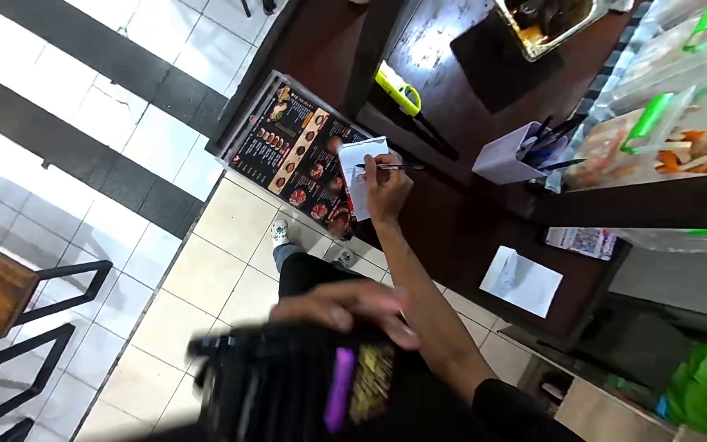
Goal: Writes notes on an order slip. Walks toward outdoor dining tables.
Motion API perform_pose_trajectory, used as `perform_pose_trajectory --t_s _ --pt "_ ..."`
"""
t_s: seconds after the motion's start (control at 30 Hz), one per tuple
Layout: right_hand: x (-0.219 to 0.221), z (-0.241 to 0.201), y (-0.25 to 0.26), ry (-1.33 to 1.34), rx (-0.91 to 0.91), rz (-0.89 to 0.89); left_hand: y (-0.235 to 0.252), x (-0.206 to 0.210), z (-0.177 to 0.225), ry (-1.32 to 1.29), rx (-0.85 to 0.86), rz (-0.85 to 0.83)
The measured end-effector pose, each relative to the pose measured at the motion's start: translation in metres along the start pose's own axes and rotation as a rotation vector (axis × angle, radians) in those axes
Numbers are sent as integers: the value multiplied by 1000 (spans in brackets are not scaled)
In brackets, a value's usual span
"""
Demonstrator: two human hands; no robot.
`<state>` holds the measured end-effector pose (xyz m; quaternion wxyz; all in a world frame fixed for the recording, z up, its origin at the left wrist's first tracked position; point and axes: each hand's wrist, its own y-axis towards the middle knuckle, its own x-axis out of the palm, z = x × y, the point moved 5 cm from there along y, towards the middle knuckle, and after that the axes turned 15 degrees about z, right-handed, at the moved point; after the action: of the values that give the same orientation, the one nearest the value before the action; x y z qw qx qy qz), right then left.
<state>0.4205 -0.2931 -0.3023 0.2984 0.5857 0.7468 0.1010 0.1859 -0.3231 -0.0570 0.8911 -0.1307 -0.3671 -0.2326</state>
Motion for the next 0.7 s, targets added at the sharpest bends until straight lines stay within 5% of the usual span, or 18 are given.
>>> perform_pose_trajectory --t_s 0.23,0.53,0.7 --pt "0 -4 0 -79 -21 3 62 -140 -88 351 -143 233" --pt "-1 -8 1 -78 -29 7 163 -152 -167 525 -315 74" --pt "-4 -6 -1 -57 -31 45 174 -151 -170 608 -314 82"
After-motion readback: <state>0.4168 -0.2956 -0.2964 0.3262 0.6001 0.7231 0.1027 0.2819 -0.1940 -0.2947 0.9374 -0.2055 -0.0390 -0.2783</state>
